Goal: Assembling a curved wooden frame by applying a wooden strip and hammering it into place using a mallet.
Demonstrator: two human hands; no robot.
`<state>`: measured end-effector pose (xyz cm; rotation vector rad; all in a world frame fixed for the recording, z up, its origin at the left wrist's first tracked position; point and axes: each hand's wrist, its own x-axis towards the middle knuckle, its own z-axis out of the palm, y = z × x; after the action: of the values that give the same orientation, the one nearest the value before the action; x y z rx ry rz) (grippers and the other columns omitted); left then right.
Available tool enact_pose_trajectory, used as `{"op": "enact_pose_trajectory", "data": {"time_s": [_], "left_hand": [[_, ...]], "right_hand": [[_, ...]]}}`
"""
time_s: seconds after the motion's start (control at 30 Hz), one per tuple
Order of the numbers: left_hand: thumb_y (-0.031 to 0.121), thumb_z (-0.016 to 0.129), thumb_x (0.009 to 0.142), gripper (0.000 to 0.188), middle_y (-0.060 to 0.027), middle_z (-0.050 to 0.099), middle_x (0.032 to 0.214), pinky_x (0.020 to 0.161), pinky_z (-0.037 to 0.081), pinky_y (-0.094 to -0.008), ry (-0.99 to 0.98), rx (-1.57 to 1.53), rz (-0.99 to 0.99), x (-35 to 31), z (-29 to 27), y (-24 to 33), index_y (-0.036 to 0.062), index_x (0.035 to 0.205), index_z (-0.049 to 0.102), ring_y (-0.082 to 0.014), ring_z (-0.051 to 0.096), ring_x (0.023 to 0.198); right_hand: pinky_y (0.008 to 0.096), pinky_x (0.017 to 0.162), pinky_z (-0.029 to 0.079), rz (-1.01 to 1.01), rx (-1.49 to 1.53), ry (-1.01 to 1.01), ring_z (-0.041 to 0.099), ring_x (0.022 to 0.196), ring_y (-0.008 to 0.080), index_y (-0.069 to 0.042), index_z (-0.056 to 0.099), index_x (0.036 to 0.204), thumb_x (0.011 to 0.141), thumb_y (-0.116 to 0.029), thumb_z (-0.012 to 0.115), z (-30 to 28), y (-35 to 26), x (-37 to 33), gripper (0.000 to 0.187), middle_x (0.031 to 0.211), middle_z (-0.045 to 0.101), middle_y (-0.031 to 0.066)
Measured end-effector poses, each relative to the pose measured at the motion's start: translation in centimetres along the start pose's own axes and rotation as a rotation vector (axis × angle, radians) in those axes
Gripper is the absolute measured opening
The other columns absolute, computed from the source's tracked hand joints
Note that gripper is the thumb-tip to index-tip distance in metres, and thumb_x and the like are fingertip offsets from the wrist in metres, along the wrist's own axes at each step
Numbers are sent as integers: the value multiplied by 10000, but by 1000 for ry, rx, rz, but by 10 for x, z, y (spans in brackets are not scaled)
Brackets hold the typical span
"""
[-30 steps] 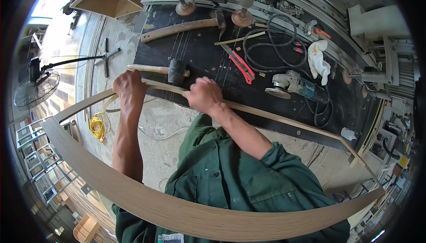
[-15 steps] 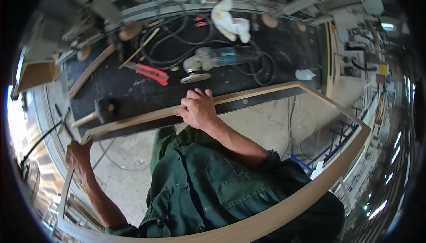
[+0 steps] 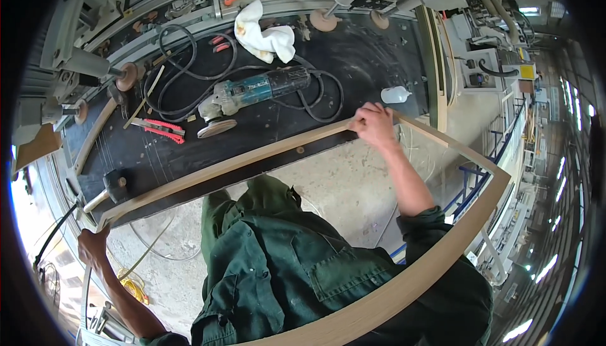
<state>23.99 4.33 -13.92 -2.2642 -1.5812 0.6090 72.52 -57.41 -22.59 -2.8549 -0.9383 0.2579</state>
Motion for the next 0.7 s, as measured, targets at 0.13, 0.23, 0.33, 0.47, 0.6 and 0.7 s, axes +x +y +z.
{"op": "enact_pose_trajectory", "data": {"time_s": [0.13,0.23,0.33,0.47,0.6,0.7], "left_hand": [[705,953,582,780,-205,778,799,661,601,-483,-7,-104,-43,-3,22,-56,15,914,801,-371,771,728],[689,941,611,777,-193,773,906,747,604,-470,115,-168,27,-6,53,-31,25,975,767,-368,765,867],[612,952,638,614,-159,788,867,702,596,-451,97,-204,52,-14,15,6,59,868,813,-339,773,805],[357,903,734,271,-89,814,897,708,628,-402,39,-117,8,-25,-4,28,155,909,857,-265,806,852],[215,819,806,146,-96,820,929,706,629,-375,-24,-84,61,-25,-26,43,157,933,862,-259,812,898],[218,818,806,182,-97,824,964,724,633,-404,-77,-100,53,-17,-16,45,146,968,858,-264,811,931]], "right_hand": [[460,865,453,-161,112,4,644,975,277,-167,713,834,850,-358,802,9,18,20,212,916,657,-12],[501,859,525,-110,260,-127,677,1000,381,-51,742,1058,939,-234,697,-3,37,11,223,1049,699,152],[482,874,521,-84,124,-290,679,1033,358,-42,740,990,888,-126,691,-20,36,9,141,1034,699,137],[418,730,544,-311,391,-314,709,793,307,-22,761,848,806,-74,763,5,-52,17,66,833,695,134],[410,757,541,-518,547,-291,692,836,320,-27,776,877,881,-100,733,30,-222,17,84,853,689,142],[434,822,551,-769,542,-155,687,920,341,-53,773,904,892,-123,730,68,-330,23,84,910,706,121]]}}
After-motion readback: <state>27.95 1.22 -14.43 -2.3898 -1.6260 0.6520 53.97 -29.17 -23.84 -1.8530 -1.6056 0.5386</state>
